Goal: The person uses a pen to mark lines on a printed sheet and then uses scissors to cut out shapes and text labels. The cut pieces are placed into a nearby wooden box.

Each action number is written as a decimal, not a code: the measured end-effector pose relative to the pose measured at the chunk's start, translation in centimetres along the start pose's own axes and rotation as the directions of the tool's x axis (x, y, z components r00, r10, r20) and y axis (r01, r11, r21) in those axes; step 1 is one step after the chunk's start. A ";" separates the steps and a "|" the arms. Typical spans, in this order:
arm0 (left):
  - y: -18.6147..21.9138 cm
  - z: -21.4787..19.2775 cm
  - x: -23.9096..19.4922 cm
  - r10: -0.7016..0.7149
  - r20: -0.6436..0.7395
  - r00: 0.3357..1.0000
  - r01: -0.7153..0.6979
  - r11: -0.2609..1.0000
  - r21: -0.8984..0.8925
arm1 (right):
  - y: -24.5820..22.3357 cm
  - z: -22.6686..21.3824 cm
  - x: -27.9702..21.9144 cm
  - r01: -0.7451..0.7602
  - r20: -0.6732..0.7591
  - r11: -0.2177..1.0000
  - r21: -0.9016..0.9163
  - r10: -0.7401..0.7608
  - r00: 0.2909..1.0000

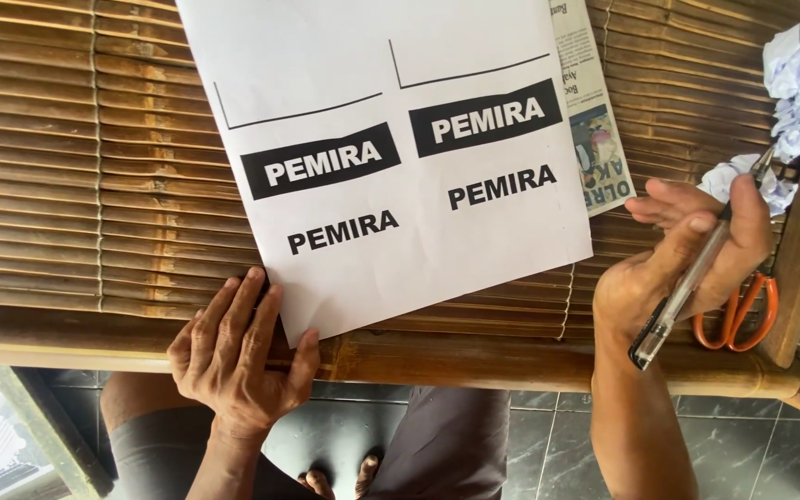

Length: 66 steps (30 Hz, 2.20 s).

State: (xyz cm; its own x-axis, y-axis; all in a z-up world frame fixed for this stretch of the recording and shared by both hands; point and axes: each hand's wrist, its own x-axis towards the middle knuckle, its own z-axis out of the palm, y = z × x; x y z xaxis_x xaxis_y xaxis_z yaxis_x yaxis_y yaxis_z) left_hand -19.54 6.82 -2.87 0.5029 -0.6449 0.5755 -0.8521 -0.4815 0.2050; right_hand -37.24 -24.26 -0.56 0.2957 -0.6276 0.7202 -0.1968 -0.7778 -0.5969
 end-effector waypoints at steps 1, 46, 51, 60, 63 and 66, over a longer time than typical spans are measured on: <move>0.0 0.1 -0.1 -0.003 -0.002 1.000 0.003 1.000 0.005 | 0.0 0.0 0.1 0.001 0.002 1.000 0.006 -0.001 1.000; -0.6 -0.4 1.7 -0.108 0.027 0.994 0.109 0.993 -0.035 | -3.6 16.0 1.8 -0.340 0.712 0.861 0.379 -0.036 0.702; -0.6 -0.5 1.6 -0.110 0.036 0.993 0.111 0.993 -0.035 | -3.9 15.9 1.9 -0.332 0.713 0.867 0.371 -0.037 0.700; -0.6 -0.6 1.5 -0.111 0.055 0.992 0.113 0.993 -0.034 | -4.4 16.3 2.2 -0.277 0.724 0.870 0.408 -0.123 0.679; -0.7 -0.5 1.5 -0.111 0.051 0.992 0.113 0.993 -0.041 | -4.5 16.2 2.3 -0.292 0.735 0.868 0.402 -0.116 0.668; -0.6 -0.5 1.3 -0.111 0.056 0.992 0.113 0.993 -0.036 | -4.4 16.3 2.2 -0.288 0.731 0.862 0.418 -0.132 0.669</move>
State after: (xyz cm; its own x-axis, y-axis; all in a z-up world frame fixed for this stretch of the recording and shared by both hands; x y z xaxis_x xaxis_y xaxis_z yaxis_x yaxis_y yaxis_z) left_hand -18.42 6.59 -1.83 0.6014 -0.6200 0.5040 -0.7947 -0.5293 0.2971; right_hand -20.49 -21.64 -2.04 0.9074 -0.2922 0.3021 0.1364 -0.4751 -0.8693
